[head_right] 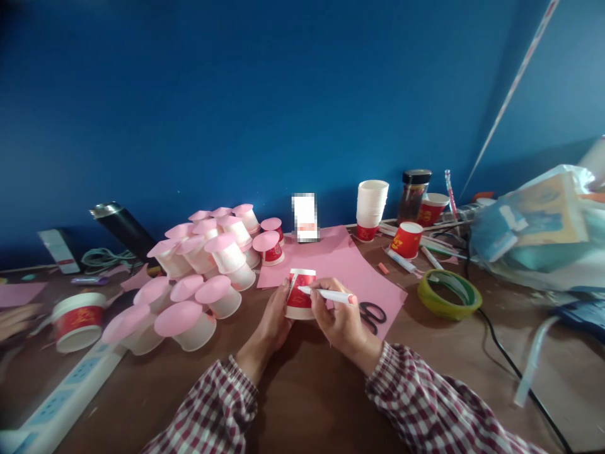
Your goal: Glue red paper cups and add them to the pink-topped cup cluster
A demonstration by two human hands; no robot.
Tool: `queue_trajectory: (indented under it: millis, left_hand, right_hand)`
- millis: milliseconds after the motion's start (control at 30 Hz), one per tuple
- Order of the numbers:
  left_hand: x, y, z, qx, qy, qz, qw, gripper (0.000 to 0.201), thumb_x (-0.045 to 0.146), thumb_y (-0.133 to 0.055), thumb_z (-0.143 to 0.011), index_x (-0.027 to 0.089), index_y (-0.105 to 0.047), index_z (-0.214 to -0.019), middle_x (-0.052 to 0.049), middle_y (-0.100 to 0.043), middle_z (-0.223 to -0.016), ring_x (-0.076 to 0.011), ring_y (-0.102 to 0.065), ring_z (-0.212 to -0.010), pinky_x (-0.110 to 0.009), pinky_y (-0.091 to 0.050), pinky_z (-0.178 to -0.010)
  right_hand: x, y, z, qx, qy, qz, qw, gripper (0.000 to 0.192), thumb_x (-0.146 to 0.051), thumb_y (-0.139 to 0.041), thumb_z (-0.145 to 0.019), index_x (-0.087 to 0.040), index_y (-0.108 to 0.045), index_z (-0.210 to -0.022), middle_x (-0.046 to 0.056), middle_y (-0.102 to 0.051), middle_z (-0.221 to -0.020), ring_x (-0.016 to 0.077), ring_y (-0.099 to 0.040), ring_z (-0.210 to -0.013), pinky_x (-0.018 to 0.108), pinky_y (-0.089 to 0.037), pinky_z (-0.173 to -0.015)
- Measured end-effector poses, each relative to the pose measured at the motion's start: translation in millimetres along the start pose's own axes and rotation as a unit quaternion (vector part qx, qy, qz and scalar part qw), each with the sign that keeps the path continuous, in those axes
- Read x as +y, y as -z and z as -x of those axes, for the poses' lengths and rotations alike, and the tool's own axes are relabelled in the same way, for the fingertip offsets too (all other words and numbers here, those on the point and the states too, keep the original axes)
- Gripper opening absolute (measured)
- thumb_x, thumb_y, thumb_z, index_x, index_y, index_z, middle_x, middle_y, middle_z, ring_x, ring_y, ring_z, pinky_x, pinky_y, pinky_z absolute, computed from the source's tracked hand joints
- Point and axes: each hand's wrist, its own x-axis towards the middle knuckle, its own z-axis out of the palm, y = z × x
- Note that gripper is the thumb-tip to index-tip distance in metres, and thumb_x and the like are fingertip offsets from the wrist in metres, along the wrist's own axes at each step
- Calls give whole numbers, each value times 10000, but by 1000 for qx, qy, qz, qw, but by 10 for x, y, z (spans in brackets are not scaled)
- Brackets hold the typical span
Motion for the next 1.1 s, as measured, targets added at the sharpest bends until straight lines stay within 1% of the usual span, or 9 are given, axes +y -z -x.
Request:
queue_trajectory:
  millis: [100,300,500,600,733,833,933,1033,1100]
  left_hand:
    - [-8,7,-4,2,-2,0,1000,320,466,-682,-829,151,-670,-883,-50,-705,-853,-176,-636,-771,-301,-484,-760]
    - [-26,7,-13,0,7,-9,1000,367,493,-662,-837,136,-665,-924,-72,-707,-893,-180,-637,-794,-307,-483,-772]
    - [-2,-5,-26,30,10,7,999,386,504,-729,-770,138,-649,-864,-35,-677,-807,-145,-607,-726,-270,-467,-710]
    - [-4,10,-44,33,17,16,999,387,512,-720,-776,140,-641,-847,-22,-664,-787,-129,-588,-699,-251,-446,-670]
    - [-28,36,-68,42,28,20,999,416,542,-702,-783,135,-637,-846,-27,-667,-786,-129,-588,-689,-253,-444,-662]
    - [-42,47,-78,44,32,25,998,436,553,-704,-778,131,-649,-871,-34,-677,-801,-134,-597,-697,-258,-456,-673]
    - [-47,60,-86,41,37,43,998,417,540,-683,-805,134,-661,-897,-41,-694,-809,-143,-614,-711,-264,-478,-699]
    - [-41,75,-91,54,53,74,994,389,498,-658,-841,125,-672,-953,-74,-721,-887,-171,-653,-784,-291,-507,-773]
    - [-30,77,-91,65,63,84,992,369,466,-631,-870,116,-674,-978,-87,-727,-917,-185,-666,-804,-319,-520,-803]
  right_hand:
    - [-5,1,-5,-2,2,0,1000,155,-233,-528,-920,-252,-644,-819,70,-663,-747,218,-651,-672,319,-557,-535]
    - [2,2,-4,-10,7,-1,1000,145,-245,-526,-934,-236,-643,-848,75,-675,-764,213,-660,-699,306,-567,-557]
    - [13,12,-4,-11,17,-17,1000,151,-246,-527,-944,-241,-638,-841,68,-672,-760,205,-653,-668,312,-566,-569]
    - [21,12,-4,-6,13,-17,1000,139,-246,-533,-941,-248,-640,-852,62,-666,-751,203,-647,-651,310,-561,-557]
    - [50,-2,6,-1,8,-14,1000,148,-263,-522,-943,-248,-633,-845,63,-667,-743,205,-634,-632,313,-550,-540]
    - [94,-23,27,2,-5,-16,1000,161,-285,-515,-948,-241,-620,-833,61,-660,-735,197,-627,-631,305,-536,-544]
    - [155,-56,54,11,-21,-23,999,145,-276,-520,-947,-224,-593,-833,43,-648,-736,172,-616,-626,287,-518,-566]
    - [224,-89,75,45,-67,-34,996,141,-287,-519,-956,-206,-572,-854,23,-623,-727,148,-588,-602,264,-485,-538]
    - [264,-99,88,53,-93,-39,993,135,-294,-514,-965,-202,-570,-884,8,-604,-713,138,-566,-581,254,-465,-521]
